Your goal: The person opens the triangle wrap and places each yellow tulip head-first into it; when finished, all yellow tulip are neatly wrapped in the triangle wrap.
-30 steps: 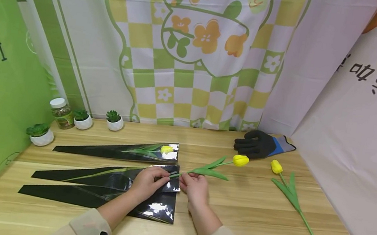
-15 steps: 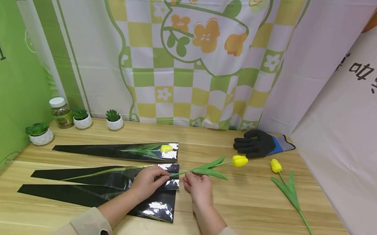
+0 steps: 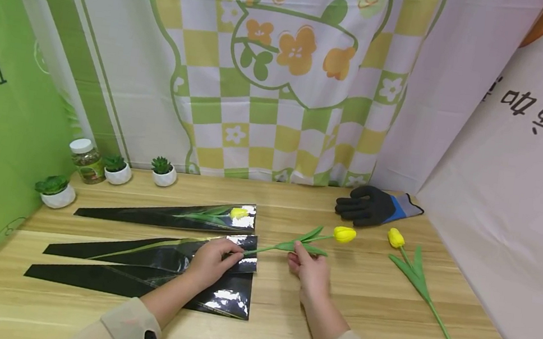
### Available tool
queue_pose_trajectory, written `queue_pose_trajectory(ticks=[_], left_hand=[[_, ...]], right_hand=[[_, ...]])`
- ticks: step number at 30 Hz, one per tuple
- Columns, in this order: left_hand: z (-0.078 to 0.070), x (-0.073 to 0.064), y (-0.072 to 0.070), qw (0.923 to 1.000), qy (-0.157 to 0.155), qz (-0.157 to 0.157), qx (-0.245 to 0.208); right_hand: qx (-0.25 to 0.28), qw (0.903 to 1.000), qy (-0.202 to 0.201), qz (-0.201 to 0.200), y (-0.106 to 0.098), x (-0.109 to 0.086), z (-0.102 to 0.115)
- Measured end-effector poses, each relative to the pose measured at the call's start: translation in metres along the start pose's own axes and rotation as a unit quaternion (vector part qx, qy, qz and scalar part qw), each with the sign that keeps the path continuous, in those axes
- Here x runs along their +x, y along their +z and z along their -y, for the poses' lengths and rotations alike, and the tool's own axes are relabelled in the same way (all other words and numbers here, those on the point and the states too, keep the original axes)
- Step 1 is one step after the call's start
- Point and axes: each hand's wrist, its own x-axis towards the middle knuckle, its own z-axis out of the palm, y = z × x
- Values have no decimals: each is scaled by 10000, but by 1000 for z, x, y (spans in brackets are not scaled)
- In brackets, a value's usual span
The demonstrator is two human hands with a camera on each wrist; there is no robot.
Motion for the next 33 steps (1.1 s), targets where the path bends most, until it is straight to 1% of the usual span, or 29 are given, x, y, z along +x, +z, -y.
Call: queue_pose_trajectory(ticks=[4,11,17,24,33], left_hand=[[-1,0,0,10000,10,7,31],[-1,1,-1,10000,0,47,88],[-2,0,-1,9999,29,40,103],[-2,2,-1,10000,12,21,77],[-3,3,-2,9999,48,-137,-31]], right_hand=[[-4,9999,-22,-109,-7,4,4],[-51,9991,-104,-411,-19,10,8],[-168,9981,-180,-562,-23,12,8],[-178,9977,-183,-624,-18,13,6],[-173,9989,-29,-442,1,9,0]])
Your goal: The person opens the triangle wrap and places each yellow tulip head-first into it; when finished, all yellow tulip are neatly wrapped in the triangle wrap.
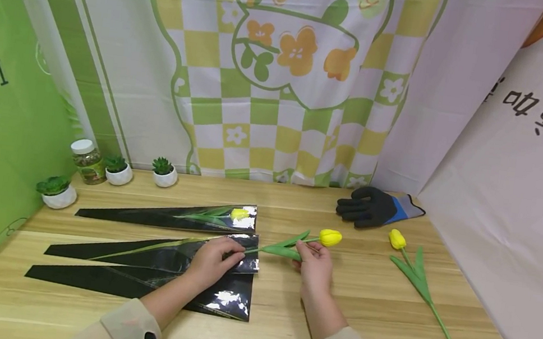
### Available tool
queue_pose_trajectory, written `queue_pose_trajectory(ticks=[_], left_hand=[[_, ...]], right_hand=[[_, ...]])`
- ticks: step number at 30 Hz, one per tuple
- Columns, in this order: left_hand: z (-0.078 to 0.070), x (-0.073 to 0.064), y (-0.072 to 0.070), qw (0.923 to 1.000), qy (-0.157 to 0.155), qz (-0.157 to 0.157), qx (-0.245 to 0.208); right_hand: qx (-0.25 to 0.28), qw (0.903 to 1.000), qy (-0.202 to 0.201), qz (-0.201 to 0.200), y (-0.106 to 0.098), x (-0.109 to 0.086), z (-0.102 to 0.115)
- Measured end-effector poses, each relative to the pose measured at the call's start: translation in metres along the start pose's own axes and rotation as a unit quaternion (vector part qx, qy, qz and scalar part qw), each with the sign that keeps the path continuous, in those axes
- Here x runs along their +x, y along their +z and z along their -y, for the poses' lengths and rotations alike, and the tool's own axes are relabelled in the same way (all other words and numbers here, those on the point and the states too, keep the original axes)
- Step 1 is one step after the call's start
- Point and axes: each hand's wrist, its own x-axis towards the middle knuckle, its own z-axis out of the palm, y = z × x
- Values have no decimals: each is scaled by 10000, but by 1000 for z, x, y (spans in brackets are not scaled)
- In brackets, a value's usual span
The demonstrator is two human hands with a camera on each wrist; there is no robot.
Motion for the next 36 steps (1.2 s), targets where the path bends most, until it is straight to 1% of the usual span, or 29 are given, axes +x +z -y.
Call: queue_pose_trajectory(ticks=[6,14,20,30,33,36], left_hand=[[-1,0,-1,9999,24,-131,-76],[-1,-1,-2,9996,50,-261,-120],[-1,-2,-2,9995,33,-288,-153],[1,-1,1,9995,70,-264,-176],[1,-1,0,9994,76,-264,-200],[1,-1,0,9994,79,-259,-233]], right_hand=[[66,10000,-2,63,14,-5,-4],[78,9999,-91,3,30,-12,-11],[73,9999,-27,152,38,-14,-15],[473,9981,86,388,35,-13,-14],[409,9982,45,435,31,-13,-12],[236,9988,-64,423,25,-11,-10]])
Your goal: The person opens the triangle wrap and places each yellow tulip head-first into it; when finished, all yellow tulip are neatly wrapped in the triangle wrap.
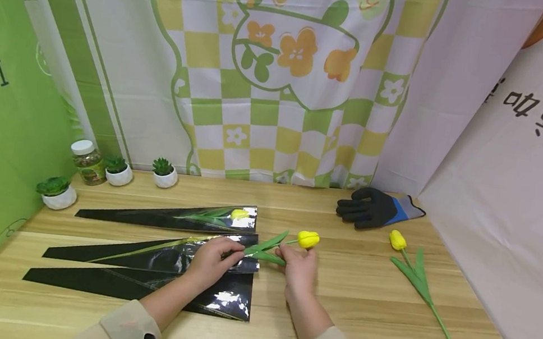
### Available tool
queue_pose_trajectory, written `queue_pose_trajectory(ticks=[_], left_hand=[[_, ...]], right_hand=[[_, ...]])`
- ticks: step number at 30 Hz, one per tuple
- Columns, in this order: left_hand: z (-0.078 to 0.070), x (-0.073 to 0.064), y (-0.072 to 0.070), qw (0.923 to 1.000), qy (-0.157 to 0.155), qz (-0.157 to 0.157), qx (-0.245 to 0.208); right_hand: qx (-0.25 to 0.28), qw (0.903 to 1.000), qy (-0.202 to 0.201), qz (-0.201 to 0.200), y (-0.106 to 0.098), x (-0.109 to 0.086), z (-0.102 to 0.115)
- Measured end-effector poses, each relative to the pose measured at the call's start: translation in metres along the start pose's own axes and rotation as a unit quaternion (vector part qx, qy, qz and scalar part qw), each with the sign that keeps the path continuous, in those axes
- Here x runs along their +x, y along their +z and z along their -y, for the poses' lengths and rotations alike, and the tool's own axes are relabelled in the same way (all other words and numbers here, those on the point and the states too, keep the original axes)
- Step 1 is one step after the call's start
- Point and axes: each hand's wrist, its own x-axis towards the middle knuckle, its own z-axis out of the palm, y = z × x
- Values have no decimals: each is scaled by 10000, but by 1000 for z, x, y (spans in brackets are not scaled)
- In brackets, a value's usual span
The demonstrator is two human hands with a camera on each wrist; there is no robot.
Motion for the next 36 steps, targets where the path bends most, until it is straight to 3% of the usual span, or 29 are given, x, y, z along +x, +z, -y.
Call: queue_pose_trajectory(ticks=[7,14,19,30,36], left_hand=[[1,-1,-1,10000,-41,41,19],[2,-3,-1,9999,-70,50,78],[2,-3,-2,9999,-79,78,74],[3,-2,-1,9999,-95,119,68],[1,1,-1,9997,-123,213,60]], right_hand=[[-244,9994,-71,254,-21,7,8],[-919,9929,-1,761,-46,17,19],[-909,9897,132,1097,-56,22,28],[-1503,9756,-129,1595,-54,29,26],[-1789,9715,-226,1538,-46,31,21]])
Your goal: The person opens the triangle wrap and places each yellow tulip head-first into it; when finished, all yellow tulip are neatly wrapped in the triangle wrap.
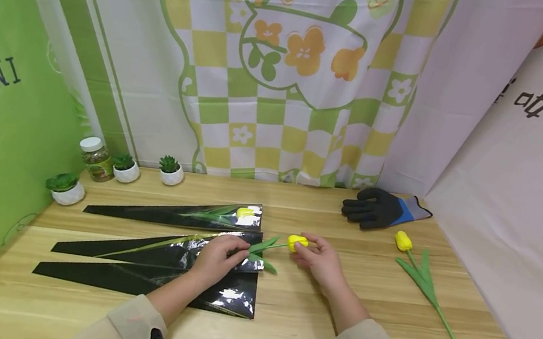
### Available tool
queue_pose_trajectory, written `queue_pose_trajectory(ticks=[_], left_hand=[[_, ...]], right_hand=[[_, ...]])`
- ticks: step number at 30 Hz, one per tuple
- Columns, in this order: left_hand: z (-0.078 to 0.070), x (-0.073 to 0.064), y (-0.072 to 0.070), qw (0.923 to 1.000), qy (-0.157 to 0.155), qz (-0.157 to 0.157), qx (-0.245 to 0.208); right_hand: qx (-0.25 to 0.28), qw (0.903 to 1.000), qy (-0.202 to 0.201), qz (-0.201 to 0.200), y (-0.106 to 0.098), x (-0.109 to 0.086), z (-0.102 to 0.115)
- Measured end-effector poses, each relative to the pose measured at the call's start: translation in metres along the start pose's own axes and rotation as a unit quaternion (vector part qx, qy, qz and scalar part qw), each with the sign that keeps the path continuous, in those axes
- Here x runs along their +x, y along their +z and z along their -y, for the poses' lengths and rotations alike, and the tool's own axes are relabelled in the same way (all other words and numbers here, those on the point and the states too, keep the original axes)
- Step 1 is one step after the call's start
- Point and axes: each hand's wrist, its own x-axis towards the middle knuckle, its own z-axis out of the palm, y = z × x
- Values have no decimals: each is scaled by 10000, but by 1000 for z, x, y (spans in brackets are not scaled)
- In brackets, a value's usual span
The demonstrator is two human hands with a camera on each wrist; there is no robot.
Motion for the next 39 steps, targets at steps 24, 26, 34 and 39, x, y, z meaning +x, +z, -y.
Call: queue_pose_trajectory(ticks=[24,26,34,39], left_hand=[[-7,5,-6,9998,-90,77,-141],[-7,5,-6,9999,-79,68,-115],[-6,6,-5,9996,-176,67,-210],[-6,6,-6,9997,-44,-72,-227]], right_hand=[[-788,9950,-161,585,29,9,1],[-830,9948,-133,571,30,9,2],[-1038,9916,-269,720,38,12,3],[-1064,9888,-446,945,43,13,5]])
